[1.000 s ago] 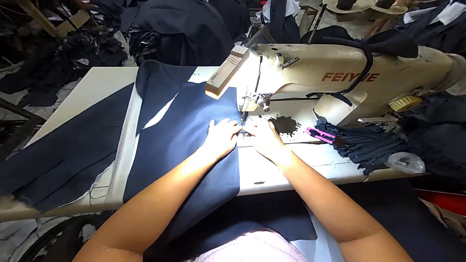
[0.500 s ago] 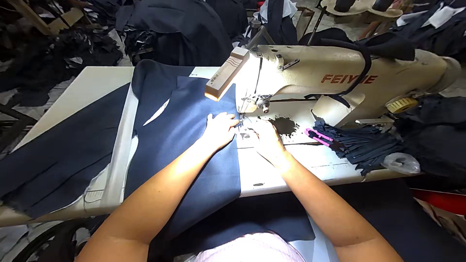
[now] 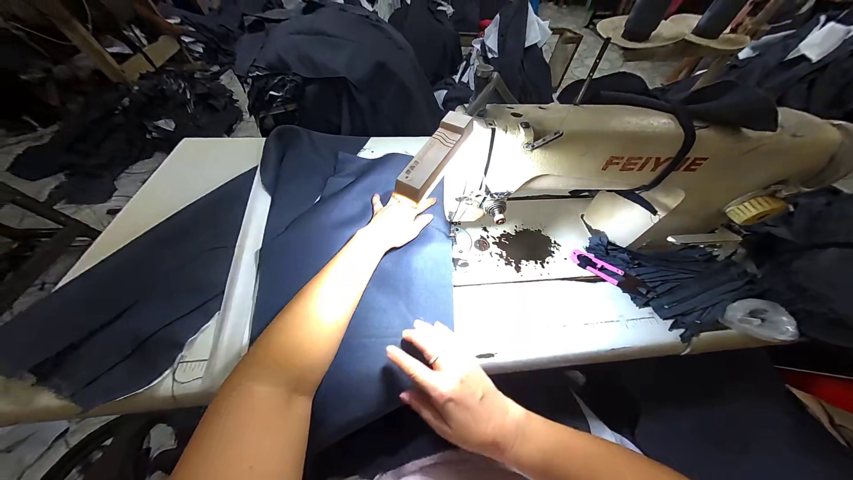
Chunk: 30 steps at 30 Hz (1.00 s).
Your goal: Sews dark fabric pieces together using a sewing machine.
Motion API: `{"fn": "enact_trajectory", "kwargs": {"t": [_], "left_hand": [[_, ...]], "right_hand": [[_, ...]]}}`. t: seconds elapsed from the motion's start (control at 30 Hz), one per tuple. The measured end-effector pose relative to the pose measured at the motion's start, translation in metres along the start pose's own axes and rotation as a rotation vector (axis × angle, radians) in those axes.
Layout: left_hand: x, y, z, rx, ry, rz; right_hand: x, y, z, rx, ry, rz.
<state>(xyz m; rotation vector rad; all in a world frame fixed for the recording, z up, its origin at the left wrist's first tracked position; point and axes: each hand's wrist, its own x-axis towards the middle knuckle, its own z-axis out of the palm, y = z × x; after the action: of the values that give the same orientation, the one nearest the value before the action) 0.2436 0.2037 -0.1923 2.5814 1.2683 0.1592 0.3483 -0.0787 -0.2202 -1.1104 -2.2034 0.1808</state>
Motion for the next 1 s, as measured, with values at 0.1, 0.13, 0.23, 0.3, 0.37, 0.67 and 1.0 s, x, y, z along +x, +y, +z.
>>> {"fn": "enact_trajectory", "kwargs": {"t": [0.1,0.13,0.23,0.3,0.37,0.67,1.0], "left_hand": [[-0.001,-0.015,0.001,-0.010,0.036,-0.123],[-0.005,-0.021,-0.002,-0.017,0.046,-0.161],[-0.023,-0.036,-0.010,0.003,0.077,-0.254],[-0.037,-0.040,-0.017,0.020,0.075,-0.340],[-0.050,-0.044,-0.020,0.034,0.073,-0.411],[-0.116,0.012,-0.052,0.286,-0.192,-0.493],[-0.140,0.008,-0.024,0.418,-0.047,-0.388]], "right_hand": [[0.001,-0.004,0.011,-0.009,-0.064,-0.003],[0.002,-0.004,0.012,-0.016,-0.072,-0.002],[0.006,-0.005,0.012,-0.046,-0.089,0.002],[0.005,-0.005,0.012,-0.066,-0.091,0.001],[-0.001,-0.006,0.009,-0.016,-0.063,0.001],[-0.105,0.015,0.006,0.124,0.128,0.487],[-0.072,0.018,0.020,0.617,-0.595,0.859]]}}
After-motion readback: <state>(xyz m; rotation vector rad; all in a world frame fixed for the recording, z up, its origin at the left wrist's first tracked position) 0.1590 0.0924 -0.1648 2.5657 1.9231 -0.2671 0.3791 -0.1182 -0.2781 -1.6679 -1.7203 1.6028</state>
